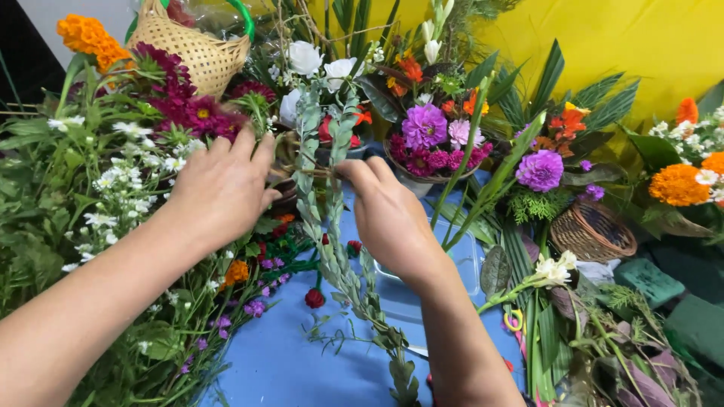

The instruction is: Trimming flower stems and leaves with shears and arranging them into floral foam.

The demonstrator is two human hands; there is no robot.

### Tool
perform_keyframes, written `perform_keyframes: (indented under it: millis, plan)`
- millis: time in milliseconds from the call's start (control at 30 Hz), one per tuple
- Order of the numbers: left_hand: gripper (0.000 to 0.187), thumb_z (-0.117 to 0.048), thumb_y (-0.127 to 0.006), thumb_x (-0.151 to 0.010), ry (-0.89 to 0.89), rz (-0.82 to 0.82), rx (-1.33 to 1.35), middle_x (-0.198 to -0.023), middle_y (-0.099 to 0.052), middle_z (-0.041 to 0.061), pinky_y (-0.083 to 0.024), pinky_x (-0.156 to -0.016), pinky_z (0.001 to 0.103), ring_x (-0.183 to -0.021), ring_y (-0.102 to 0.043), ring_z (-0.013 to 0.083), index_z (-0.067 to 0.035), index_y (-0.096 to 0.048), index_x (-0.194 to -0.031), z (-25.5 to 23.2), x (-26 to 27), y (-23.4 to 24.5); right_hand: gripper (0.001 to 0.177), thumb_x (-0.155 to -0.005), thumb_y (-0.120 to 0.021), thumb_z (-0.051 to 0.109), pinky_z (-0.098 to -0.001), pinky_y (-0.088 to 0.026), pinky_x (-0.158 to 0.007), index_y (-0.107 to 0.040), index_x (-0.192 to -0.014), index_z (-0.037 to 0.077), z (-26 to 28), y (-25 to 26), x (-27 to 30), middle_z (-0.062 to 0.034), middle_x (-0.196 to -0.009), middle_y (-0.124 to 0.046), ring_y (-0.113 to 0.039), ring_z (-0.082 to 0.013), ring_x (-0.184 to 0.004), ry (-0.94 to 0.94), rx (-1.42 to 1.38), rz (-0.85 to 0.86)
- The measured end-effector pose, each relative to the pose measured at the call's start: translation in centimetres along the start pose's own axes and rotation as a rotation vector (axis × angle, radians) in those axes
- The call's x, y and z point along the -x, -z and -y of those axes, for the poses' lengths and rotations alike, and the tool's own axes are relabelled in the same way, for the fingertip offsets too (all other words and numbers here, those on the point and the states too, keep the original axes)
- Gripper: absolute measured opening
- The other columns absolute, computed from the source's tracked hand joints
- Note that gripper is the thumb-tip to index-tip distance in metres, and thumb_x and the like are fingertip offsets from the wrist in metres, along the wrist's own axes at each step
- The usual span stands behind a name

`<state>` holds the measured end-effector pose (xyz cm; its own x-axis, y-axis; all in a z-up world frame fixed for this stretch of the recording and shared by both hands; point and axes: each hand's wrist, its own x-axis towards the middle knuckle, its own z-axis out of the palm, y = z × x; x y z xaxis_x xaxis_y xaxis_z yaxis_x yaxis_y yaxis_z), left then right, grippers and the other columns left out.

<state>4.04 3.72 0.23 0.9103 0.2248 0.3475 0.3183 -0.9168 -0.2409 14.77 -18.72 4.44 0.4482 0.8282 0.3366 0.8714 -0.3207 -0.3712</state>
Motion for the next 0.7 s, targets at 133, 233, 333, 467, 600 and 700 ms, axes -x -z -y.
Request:
perform_keyframes:
  millis: [133,233,333,467,600,700]
  plan:
    - [0.076,-0.040,-0.074,-0.083,-0.052,0.031,0.079,-0.138,-0.054,0.028,-0.057,-0.079,0.056,-0.106,-0.067,0.0468,-0.002,-0.053,-0.145,-1.4,0.7,2.7,0.049,-0.091,-0.040,-0.001,-0.0563,-0.059,-0.071,-0.056,-0.135,0.013,-1.6,1.3,2.4,-0.0162,-0.104,-0.062,-0.070,-0.0466,-0.087,0.054,-0.117,-0.094]
    - [0.062,-0.040,-0.072,-0.084,-0.123,-0.018,0.041,-0.116,-0.061,0.017,-0.058,-0.073,0.053,-0.098,-0.069,0.0411,-0.007,-0.061,-0.135,-1.9,0.7,5.0,0.043,-0.094,-0.043,0.002,-0.0485,-0.059,-0.072,-0.061,-0.132,0.011,-3.3,1.3,4.1,-0.0158,-0.101,-0.067,-0.073,-0.0345,-0.076,0.026,-0.212,-0.171]
    - [0.027,-0.035,-0.062,-0.091,-0.191,-0.106,-0.033,-0.093,-0.066,0.009,-0.059,-0.066,0.046,-0.088,-0.070,0.0336,-0.013,-0.072,-0.102,-1.8,-0.4,8.7,0.042,-0.094,-0.044,0.000,-0.0434,-0.060,-0.070,-0.063,-0.130,0.011,-4.8,0.8,5.8,-0.0127,-0.096,-0.069,-0.072,-0.0259,-0.069,-0.056,-0.330,-0.196]
    - [0.019,-0.017,-0.059,-0.092,-0.197,-0.145,0.002,-0.079,-0.070,0.012,-0.062,-0.064,0.048,-0.078,-0.073,0.0327,-0.009,-0.076,-0.087,-2.2,-1.8,14.0,0.036,-0.096,-0.044,-0.001,-0.0385,-0.059,-0.060,-0.062,-0.126,0.006,-6.2,-0.3,7.4,-0.0134,-0.092,-0.067,-0.071,-0.0245,-0.068,-0.061,-0.411,-0.159]
    - [0.019,-0.016,-0.061,-0.096,-0.183,-0.396,0.230,-0.076,-0.068,0.012,-0.055,-0.060,0.045,-0.069,-0.066,0.0307,-0.005,-0.074,-0.090,-5.3,-1.2,16.0,0.039,-0.095,-0.043,-0.003,-0.0358,-0.059,-0.054,-0.062,-0.128,0.006,-6.8,-2.2,8.8,-0.0123,-0.091,-0.066,-0.072,-0.0241,-0.068,-0.109,-0.455,-0.065]
    - [0.019,-0.014,-0.062,-0.100,-0.179,-0.589,0.404,-0.073,-0.066,0.011,-0.051,-0.056,0.044,-0.063,-0.062,0.0290,-0.001,-0.073,-0.092,-7.3,-1.0,17.0,0.041,-0.095,-0.043,-0.004,-0.0338,-0.060,-0.053,-0.062,-0.130,0.005,-6.6,-2.7,9.6,-0.0125,-0.090,-0.065,-0.071,-0.0233,-0.069,-0.144,-0.484,-0.029]
